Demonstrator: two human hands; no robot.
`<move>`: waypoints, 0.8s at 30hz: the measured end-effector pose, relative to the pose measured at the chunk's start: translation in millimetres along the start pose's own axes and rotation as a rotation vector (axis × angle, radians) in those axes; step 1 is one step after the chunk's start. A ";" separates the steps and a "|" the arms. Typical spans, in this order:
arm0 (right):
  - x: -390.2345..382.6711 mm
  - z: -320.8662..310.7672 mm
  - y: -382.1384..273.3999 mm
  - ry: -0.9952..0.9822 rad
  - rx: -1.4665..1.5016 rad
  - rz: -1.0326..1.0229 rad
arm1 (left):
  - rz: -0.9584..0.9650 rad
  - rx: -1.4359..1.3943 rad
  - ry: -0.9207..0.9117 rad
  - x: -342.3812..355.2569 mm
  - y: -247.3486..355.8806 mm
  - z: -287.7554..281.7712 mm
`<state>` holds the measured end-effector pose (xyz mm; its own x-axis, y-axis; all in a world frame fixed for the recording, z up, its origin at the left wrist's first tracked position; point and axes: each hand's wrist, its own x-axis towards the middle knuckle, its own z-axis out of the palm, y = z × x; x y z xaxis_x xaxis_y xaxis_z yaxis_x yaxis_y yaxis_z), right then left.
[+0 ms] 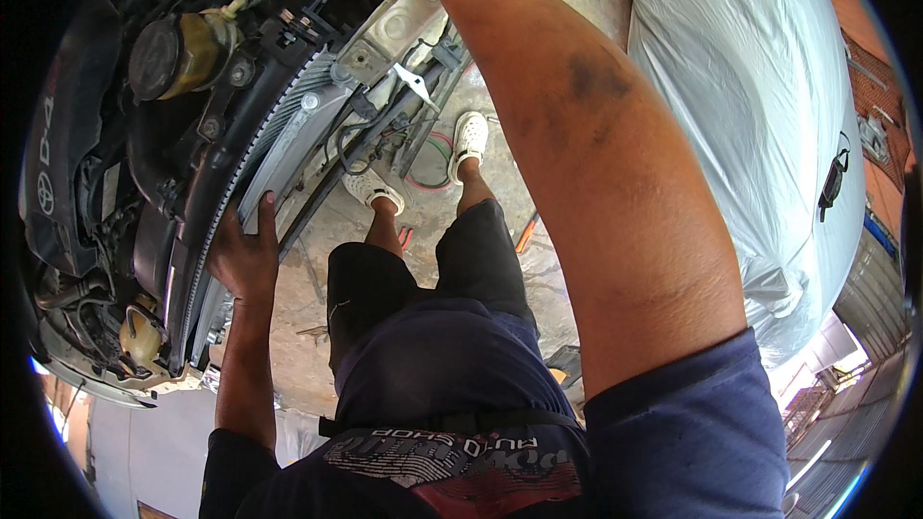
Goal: The person lifts a new car radiator and aligns it into the engine bay of a vehicle, then places and secures the mounting brackets by hand.
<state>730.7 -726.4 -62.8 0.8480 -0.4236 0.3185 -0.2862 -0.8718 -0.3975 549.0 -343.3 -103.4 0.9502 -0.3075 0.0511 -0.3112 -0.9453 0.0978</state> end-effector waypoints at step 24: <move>19.7 12.3 42.0 -0.024 -0.267 -0.349 | -0.127 -0.460 -0.159 -22.8 -4.3 -66.0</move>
<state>740.9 -768.4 -83.8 0.9236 -0.0892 0.3729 -0.0833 -0.9960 -0.0321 527.5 -325.1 -39.4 0.9609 -0.2400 -0.1382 -0.1349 -0.8414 0.5234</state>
